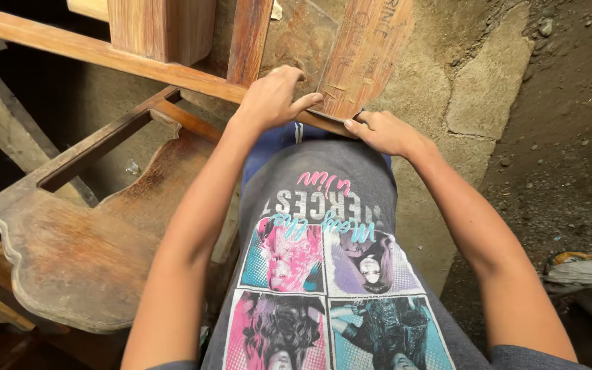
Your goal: The person smooths the wooden frame of a chair using a metal file and a hammer. They repeatedly file the wood and tap it with the hammer to shape or smooth the surface. Finally, they wipe the wood with a cloth.
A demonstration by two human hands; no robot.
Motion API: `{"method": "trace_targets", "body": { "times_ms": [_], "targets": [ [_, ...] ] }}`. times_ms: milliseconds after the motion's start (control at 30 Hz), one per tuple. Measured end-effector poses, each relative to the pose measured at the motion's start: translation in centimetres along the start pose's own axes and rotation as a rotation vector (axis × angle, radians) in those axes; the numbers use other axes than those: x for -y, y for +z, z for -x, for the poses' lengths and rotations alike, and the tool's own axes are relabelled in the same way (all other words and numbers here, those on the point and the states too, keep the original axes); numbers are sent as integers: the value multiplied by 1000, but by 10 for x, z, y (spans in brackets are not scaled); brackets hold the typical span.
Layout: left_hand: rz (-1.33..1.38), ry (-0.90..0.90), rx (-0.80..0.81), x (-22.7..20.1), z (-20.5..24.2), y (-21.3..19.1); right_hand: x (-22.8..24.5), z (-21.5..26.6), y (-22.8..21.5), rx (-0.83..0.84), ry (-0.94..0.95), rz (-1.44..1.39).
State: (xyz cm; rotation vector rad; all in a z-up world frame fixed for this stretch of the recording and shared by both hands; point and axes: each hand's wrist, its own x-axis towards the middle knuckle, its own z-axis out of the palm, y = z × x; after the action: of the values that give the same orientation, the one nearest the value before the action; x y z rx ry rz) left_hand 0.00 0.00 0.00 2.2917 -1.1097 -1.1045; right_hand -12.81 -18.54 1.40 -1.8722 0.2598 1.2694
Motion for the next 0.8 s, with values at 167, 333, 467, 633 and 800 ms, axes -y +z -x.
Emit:
{"method": "trace_targets", "body": {
  "times_ms": [167,333,467,633,800],
  "targets": [
    [-197,-82,438,6,-19,8,6,7,-5,11,32,-57],
    [-223,-175,655,6,-22,-1,-3,14,-6,-44,95,-23],
    [-138,-198,687,9,-22,-6,-2,15,-10,-8,197,4],
    [-18,-189,731,19,-29,-2,3,16,-11,1,281,2],
    [1,-205,703,20,-32,-1,1,16,-7,-32,300,78]
  ]
}}
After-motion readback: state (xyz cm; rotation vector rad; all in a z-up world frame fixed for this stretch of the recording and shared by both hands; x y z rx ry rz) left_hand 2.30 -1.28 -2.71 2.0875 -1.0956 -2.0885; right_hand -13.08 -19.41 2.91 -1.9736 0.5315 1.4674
